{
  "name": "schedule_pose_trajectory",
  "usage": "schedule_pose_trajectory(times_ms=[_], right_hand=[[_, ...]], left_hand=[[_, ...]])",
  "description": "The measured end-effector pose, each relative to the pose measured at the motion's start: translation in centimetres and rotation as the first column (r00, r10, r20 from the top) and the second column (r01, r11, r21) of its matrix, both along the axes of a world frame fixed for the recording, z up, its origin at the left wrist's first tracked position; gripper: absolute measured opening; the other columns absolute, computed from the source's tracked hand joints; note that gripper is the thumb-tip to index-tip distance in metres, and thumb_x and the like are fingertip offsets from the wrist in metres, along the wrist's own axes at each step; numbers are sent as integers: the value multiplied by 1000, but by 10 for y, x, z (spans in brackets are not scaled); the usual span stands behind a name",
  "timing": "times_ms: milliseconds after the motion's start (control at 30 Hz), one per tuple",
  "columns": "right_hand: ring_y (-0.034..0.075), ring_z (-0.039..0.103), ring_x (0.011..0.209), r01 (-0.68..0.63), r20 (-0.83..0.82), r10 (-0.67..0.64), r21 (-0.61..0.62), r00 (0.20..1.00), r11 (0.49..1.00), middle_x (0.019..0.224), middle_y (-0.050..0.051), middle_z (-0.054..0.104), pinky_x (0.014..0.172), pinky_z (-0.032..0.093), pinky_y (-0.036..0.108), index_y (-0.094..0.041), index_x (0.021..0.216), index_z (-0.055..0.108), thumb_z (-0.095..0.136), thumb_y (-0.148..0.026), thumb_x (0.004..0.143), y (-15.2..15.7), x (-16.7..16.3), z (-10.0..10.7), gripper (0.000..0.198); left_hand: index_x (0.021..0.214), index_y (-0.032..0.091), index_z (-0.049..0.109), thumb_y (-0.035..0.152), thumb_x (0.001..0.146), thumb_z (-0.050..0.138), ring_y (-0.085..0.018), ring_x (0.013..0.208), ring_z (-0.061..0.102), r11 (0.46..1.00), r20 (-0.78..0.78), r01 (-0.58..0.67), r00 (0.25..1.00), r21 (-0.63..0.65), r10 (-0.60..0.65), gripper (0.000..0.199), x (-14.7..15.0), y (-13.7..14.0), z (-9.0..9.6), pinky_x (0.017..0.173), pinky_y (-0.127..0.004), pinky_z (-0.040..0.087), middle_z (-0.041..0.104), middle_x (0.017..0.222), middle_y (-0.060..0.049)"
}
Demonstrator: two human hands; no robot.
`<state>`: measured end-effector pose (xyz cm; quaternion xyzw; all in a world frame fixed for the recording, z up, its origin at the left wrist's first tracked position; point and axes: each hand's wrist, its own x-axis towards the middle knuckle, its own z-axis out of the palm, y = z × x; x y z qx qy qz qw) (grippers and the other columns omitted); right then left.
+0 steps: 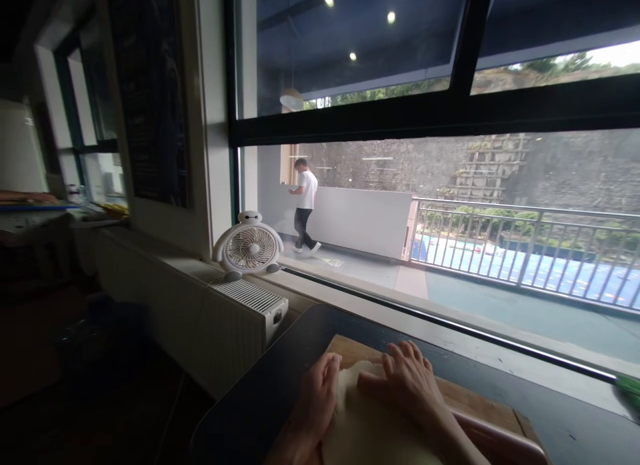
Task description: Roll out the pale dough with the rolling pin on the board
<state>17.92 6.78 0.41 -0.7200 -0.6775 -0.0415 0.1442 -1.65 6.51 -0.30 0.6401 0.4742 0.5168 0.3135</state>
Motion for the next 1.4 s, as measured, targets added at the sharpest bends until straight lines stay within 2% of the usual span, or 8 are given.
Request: schedule_pose_trajectory(times_ms=[133, 267, 500, 667, 867, 1067, 1267, 1400], right_hand=[[26, 17, 132, -70, 40, 68, 43, 997, 997, 134, 4, 41, 103, 16, 47, -28, 125, 45, 21, -44, 88, -8, -2, -1, 47], [29, 28, 127, 154, -24, -155, -30, 988, 988, 128, 12, 46, 98, 25, 49, -17, 121, 49, 26, -41, 86, 15, 1, 14, 48], [25, 14, 133, -160, 81, 153, 89, 985, 983, 134, 1, 42, 104, 15, 46, -29, 125, 46, 22, -41, 89, -26, -7, -2, 44], [26, 23, 129, 8, 0, -8, 0, 1000, 1000, 129, 8, 45, 100, 23, 46, -22, 122, 48, 26, -40, 88, 8, 0, 12, 45], [25, 21, 131, -166, 54, 163, 50, 985, 985, 131, 3, 45, 101, 23, 44, -31, 119, 50, 20, -43, 90, -10, -2, -1, 44], [28, 31, 124, 4, 23, -3, -45, 1000, 999, 127, 11, 46, 93, 30, 46, -22, 117, 52, 24, -42, 88, 13, 3, 11, 45], [25, 20, 131, -169, 38, 169, -5, 985, 986, 133, 4, 41, 100, 22, 47, -33, 122, 46, 15, -47, 90, -11, -3, 0, 47], [27, 22, 130, -48, 2, 48, -41, 999, 998, 136, 8, 37, 98, 23, 49, -25, 119, 49, 21, -44, 88, 17, 8, 8, 46]], left_hand=[[82, 18, 59, 44, 88, 34, -17, 74, 57, 1000, -7, -7, 1000, 2, 7, 37, 1, -1, 1, 67, -24, 41, 62, 75, -2], [80, 18, 59, 45, 88, 34, -16, 71, 57, 1000, -21, -28, 999, 13, 29, 38, 2, -3, 3, 65, -23, 41, 63, 73, -2], [84, 17, 61, 44, 88, 34, -17, 73, 58, 1000, -37, -27, 999, -6, 27, 38, 2, -2, 3, 67, -24, 43, 62, 73, -3], [79, 17, 61, 46, 86, 34, -17, 68, 57, 998, -57, -70, 996, -4, 70, 40, 6, -9, 12, 64, -24, 43, 62, 69, -3], [75, 17, 61, 46, 85, 36, -17, 66, 57, 995, -33, -95, 995, -12, 95, 40, 7, -13, 17, 62, -24, 43, 62, 68, -3], [75, 17, 61, 45, 85, 36, -15, 65, 56, 996, -28, -85, 996, 4, 85, 39, 5, -12, 13, 63, -23, 43, 62, 67, -3], [80, 17, 61, 44, 88, 33, -16, 68, 57, 999, -15, -52, 999, -8, 52, 39, 4, -9, 9, 66, -23, 43, 62, 69, -3], [80, 17, 62, 43, 88, 33, -16, 71, 58, 999, -16, -51, 999, 4, 51, 39, 3, -11, 11, 68, -24, 43, 63, 72, -4]])
